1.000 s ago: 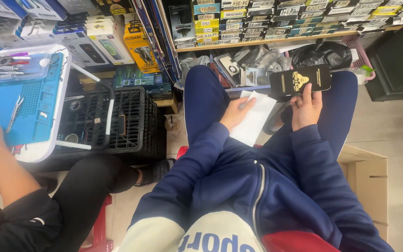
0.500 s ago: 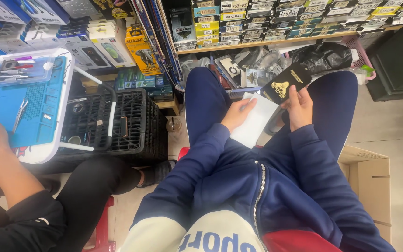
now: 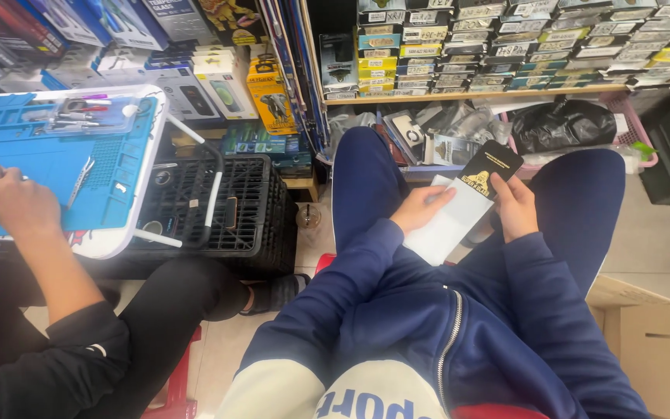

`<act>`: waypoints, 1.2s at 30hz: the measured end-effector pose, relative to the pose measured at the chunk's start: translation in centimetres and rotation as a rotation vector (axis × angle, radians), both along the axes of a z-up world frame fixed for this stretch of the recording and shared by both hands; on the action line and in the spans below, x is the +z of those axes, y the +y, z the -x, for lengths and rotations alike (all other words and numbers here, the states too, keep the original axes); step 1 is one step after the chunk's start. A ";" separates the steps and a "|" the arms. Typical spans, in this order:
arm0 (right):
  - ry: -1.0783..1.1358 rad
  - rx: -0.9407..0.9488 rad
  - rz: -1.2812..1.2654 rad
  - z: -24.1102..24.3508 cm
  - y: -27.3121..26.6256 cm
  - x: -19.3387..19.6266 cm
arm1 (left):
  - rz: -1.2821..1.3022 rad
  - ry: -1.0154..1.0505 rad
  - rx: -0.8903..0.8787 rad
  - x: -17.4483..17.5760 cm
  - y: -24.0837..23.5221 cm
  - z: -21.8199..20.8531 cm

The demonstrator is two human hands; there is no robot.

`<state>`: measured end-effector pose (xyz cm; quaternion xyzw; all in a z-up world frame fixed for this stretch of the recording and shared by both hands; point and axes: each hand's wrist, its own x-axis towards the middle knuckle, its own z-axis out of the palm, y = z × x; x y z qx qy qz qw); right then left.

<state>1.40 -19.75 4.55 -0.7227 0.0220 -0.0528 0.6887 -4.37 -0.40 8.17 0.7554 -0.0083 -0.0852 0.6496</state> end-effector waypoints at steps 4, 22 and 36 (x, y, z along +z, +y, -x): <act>-0.107 -0.036 -0.036 0.5 -0.1 1.0 | 0.006 -0.004 0.011 -0.9 0.2 -0.5; 0.025 0.191 0.129 1.1 0.1 1.6 | 0.019 0.090 0.116 -0.6 0.1 -0.5; -0.014 0.221 0.158 2.5 1.2 3.2 | 0.125 0.140 0.201 -1.3 -0.4 -1.0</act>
